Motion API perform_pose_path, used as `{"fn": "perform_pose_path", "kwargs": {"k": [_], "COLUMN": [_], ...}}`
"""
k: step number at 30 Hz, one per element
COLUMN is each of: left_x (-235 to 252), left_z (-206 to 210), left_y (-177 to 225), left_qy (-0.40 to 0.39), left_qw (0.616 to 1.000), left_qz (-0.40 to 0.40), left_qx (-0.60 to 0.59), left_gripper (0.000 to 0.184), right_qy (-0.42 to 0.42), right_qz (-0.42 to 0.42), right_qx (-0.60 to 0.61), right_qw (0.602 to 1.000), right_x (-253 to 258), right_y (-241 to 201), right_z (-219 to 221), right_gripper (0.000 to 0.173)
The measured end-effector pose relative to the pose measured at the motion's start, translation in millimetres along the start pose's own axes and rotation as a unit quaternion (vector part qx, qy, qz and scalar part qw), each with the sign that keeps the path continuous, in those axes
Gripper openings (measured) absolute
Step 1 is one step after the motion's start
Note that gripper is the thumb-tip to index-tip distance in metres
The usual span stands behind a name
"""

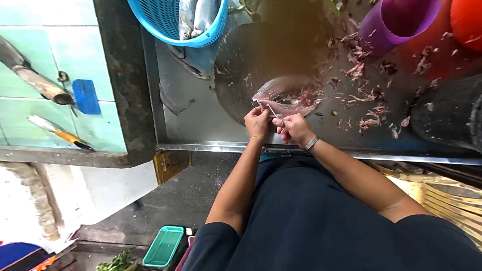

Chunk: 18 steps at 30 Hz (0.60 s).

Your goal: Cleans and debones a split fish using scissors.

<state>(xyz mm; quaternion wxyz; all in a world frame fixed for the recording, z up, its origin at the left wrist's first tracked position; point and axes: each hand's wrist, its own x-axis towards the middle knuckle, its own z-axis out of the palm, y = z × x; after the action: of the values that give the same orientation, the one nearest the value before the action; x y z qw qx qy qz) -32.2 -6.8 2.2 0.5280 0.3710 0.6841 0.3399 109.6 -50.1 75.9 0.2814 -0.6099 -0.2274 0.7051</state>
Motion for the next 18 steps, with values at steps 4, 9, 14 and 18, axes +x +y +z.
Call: {"fn": "perform_pose_path", "kwargs": {"k": [4, 9, 14, 18], "left_x": [3, 8, 12, 16], "left_z": [-5, -6, -9, -8], "left_y": [-6, -5, -6, -9], "left_qy": [0.003, -0.004, -0.001, -0.005], "left_qw": [1.0, 0.999, 0.997, 0.998], "left_qz": [0.002, 0.034, 0.048, 0.039], "left_qx": [-0.004, 0.021, 0.066, 0.043], "left_gripper": [0.013, 0.016, 0.014, 0.016], "right_qy": [-0.027, -0.095, -0.001, 0.011], "right_qz": [-0.016, 0.118, 0.029, -0.031], "right_qx": [-0.019, 0.06, 0.019, -0.056], "right_qw": [0.999, 0.987, 0.999, 0.998], "right_x": [-6, 10, 12, 5], "right_y": [-12, -7, -3, -4], "right_z": [-1, -4, 7, 10], "right_gripper": [0.04, 0.061, 0.044, 0.037]}}
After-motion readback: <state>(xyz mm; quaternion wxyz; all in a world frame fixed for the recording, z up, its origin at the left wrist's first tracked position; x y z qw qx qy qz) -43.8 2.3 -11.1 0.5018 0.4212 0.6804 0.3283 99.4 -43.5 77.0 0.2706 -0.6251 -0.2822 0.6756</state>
